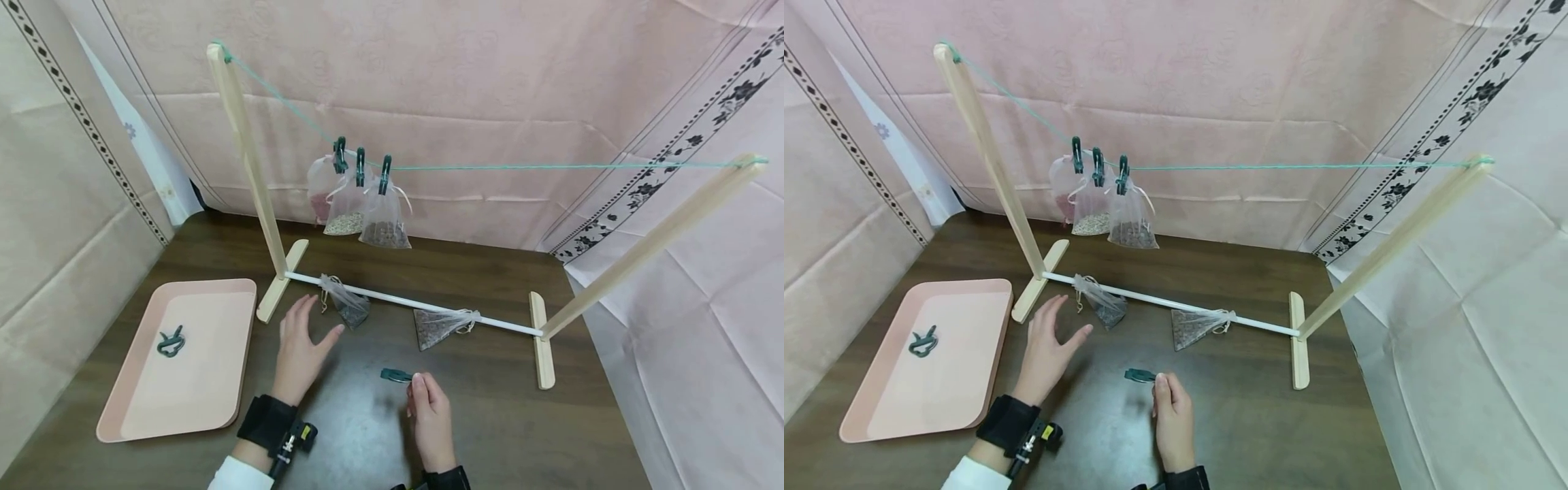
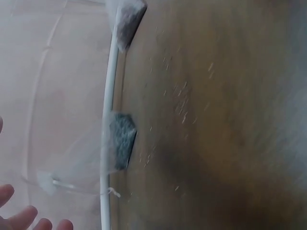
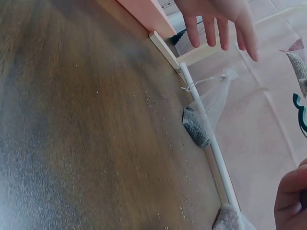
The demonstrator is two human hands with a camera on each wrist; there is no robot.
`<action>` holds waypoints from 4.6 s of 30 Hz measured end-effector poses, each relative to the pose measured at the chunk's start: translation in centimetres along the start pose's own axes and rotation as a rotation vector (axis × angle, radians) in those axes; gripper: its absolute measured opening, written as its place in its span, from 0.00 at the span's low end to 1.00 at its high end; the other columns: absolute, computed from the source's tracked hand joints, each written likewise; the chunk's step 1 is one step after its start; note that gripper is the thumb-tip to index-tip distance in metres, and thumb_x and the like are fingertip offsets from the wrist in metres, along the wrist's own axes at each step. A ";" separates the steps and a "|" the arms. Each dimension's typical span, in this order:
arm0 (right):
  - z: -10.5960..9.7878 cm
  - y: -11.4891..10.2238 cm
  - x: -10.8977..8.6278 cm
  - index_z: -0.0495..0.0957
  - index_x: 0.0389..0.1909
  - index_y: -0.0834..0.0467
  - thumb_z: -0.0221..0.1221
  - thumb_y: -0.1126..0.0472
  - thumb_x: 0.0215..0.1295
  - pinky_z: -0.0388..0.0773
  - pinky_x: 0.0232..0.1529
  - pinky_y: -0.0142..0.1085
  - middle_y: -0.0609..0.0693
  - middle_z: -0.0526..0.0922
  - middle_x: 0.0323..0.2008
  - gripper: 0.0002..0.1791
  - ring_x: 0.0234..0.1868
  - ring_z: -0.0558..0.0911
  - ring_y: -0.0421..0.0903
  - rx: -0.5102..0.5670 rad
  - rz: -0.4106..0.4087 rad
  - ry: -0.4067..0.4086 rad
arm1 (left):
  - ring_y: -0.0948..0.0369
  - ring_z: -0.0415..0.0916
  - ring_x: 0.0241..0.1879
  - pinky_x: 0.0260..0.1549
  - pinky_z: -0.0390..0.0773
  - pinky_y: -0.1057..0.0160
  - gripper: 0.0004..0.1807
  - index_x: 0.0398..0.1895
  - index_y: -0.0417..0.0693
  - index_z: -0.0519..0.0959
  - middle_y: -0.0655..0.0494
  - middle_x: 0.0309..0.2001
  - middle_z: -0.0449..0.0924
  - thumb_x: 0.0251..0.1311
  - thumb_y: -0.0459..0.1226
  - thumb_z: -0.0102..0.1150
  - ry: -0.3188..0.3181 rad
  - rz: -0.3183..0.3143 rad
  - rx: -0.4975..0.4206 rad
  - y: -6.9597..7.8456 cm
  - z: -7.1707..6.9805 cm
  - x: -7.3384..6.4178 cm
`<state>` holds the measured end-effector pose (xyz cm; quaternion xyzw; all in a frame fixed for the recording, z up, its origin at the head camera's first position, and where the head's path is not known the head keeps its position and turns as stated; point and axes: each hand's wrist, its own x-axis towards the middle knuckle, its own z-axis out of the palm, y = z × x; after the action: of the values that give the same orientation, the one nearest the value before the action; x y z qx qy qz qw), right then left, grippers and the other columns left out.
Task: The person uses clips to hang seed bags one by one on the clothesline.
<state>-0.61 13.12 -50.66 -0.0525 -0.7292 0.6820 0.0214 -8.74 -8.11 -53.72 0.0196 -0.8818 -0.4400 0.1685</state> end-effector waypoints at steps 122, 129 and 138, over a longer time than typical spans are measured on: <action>-4.6 -7.8 6.0 0.71 0.27 0.51 0.45 0.51 0.68 0.59 0.21 0.33 0.47 0.62 0.18 0.13 0.19 0.64 0.42 -0.432 -0.478 0.089 | 0.68 0.67 0.28 0.28 0.67 0.69 0.03 0.33 0.55 0.80 0.67 0.29 0.75 0.55 0.40 0.59 -0.264 0.617 0.231 13.7 -3.2 6.8; -5.1 -9.8 7.3 0.71 0.28 0.49 0.45 0.50 0.67 0.59 0.20 0.33 0.46 0.63 0.18 0.12 0.18 0.64 0.42 -0.480 -0.536 0.067 | 0.67 0.68 0.31 0.29 0.69 0.68 0.04 0.34 0.55 0.79 0.65 0.31 0.75 0.58 0.40 0.56 -0.250 0.655 0.258 15.8 -4.2 7.8; -5.3 -13.3 8.5 0.72 0.29 0.52 0.45 0.53 0.68 0.59 0.21 0.33 0.45 0.63 0.18 0.11 0.19 0.64 0.40 -0.538 -0.681 0.074 | 0.66 0.68 0.31 0.30 0.72 0.67 0.04 0.34 0.54 0.80 0.64 0.30 0.76 0.57 0.40 0.56 -0.239 0.695 0.309 18.5 -5.6 8.6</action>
<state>-9.10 18.39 -37.43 0.1631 -0.8554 0.4194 0.2567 -13.00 -2.67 -33.77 -0.3062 -0.9051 -0.2182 0.1985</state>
